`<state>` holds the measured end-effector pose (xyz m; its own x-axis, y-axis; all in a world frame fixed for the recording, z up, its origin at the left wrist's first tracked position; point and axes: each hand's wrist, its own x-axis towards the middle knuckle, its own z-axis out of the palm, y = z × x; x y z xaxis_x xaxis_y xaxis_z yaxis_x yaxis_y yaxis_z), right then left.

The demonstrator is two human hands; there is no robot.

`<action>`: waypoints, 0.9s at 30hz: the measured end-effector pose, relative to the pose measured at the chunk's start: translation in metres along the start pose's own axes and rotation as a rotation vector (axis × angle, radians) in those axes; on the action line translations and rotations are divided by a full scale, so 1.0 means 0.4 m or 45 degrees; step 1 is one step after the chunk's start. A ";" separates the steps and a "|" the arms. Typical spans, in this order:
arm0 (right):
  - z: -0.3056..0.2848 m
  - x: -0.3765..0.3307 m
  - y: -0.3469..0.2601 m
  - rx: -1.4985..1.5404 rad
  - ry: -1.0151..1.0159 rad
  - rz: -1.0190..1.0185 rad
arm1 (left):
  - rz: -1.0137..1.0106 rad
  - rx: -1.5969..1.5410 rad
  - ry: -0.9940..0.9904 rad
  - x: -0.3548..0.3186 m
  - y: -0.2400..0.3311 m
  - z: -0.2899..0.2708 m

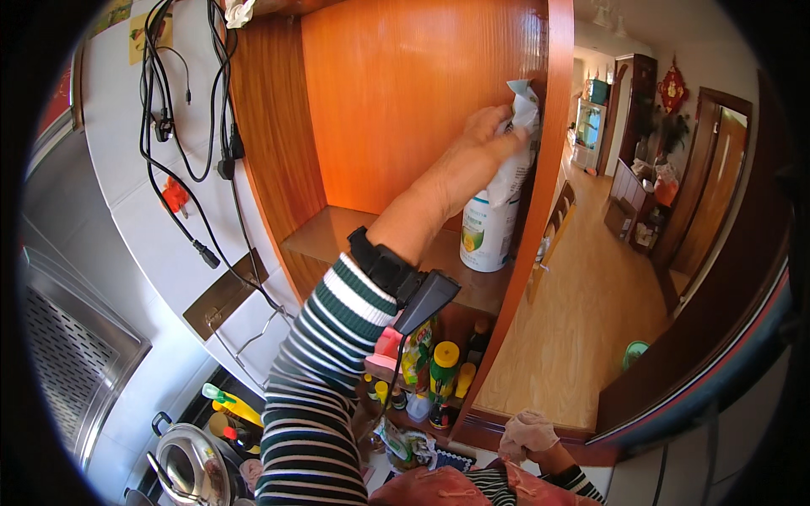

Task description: The person wipes the inside of a wooden cupboard with a cloth, then places several containers and bottles onto the shelf. The person handles a white tub, a clear jar, a red can, a dark bottle, and a small jar, placing each on the shelf.

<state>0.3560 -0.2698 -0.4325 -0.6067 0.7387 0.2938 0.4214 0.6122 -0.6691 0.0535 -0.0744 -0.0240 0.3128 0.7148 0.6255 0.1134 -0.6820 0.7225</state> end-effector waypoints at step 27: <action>0.023 -0.003 -0.014 0.036 -0.042 -0.020 | 0.076 -0.164 0.528 -0.243 -0.047 -0.004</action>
<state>0.3483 -0.2769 -0.4352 -0.6350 0.7190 0.2824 0.3925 0.6152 -0.6837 0.0193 -0.1309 -0.0978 -0.0931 0.6944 0.7135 -0.0198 -0.7178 0.6960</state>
